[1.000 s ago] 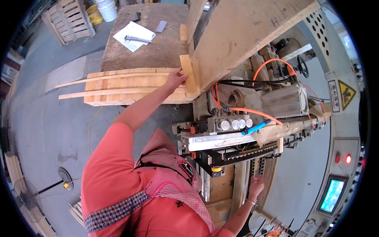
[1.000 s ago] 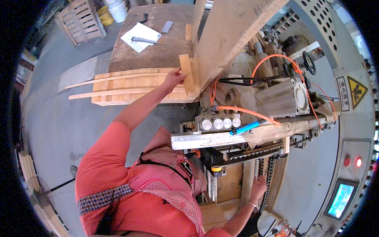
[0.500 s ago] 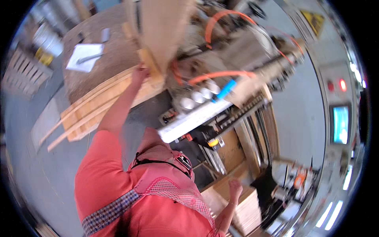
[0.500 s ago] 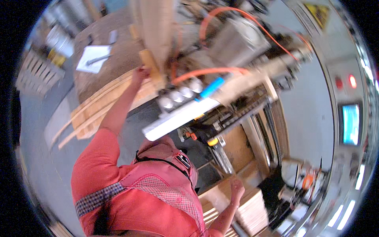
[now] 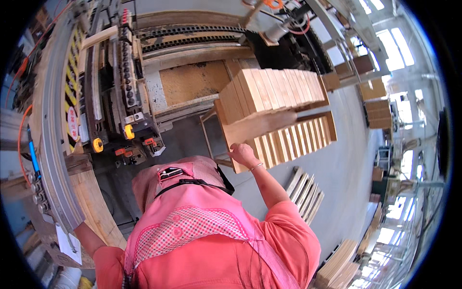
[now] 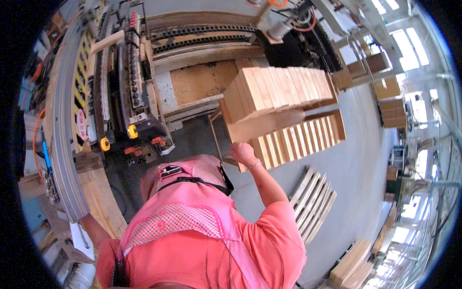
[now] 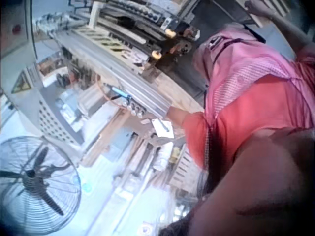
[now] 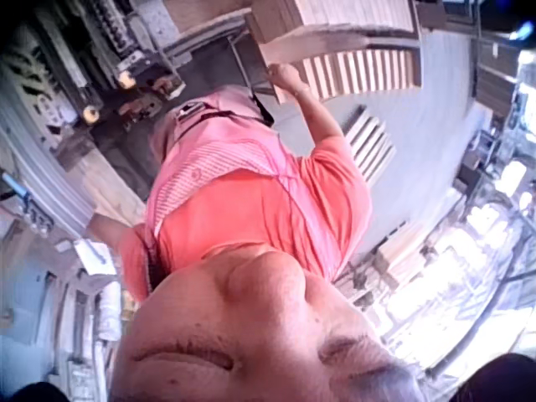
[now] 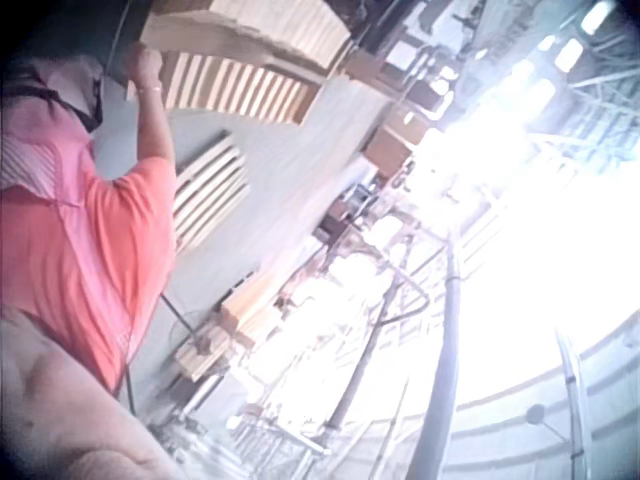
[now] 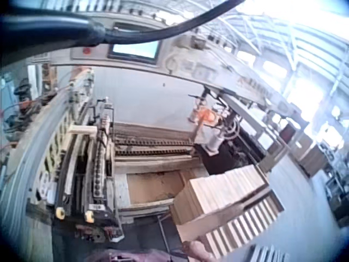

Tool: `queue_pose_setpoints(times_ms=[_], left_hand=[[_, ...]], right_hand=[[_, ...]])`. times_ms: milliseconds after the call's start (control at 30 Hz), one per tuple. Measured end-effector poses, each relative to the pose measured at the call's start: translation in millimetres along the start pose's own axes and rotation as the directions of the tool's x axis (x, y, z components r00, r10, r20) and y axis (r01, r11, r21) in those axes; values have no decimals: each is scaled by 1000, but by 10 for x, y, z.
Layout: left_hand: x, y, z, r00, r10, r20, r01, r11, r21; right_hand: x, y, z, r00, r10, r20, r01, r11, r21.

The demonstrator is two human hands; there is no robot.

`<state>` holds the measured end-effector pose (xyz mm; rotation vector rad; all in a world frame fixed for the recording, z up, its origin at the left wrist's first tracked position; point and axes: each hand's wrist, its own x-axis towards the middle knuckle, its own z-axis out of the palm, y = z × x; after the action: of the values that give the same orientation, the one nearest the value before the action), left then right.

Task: The person operates a woodworking machine to process small wooden blocks. They repeatedly pick up blocks from a stack, feed them into the machine, and retrieve the processed pieces, placing them onto a growing pile. The task involves continuous manual handling of the wood pieces and interaction with the machine's controls.

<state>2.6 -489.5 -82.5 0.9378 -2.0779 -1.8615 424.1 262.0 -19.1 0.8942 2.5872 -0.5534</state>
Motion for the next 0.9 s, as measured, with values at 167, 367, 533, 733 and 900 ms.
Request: queue_pose_setpoints(times_ms=[167, 367, 533, 733, 900], left_hand=[[-546, -62, -17, 999, -21, -32, 23, 996, 84], [-1776, -641, 242, 983, -177, 48, 158, 952, 262], [-3072, -1200, 639, 909, -389, 151, 310, 872, 380], [-3891, -1336, 937, 862, -446, 241, 283, 818, 501], [-4023, -1338, 1011, 856, -422, 299, 222, 822, 524]], right_hand=[[-373, 799, 515, 932, 363, 13, -340, 859, 382], [-865, 1692, 1192, 561, 615, 555, -436, -350, 829], [-735, 2101, 1559, 573, 576, 583, -62, -679, 731], [-577, 2118, 1771, 792, 466, 393, 86, -724, 685], [-607, 1963, 2027, 799, 419, 432, 52, -763, 644]])
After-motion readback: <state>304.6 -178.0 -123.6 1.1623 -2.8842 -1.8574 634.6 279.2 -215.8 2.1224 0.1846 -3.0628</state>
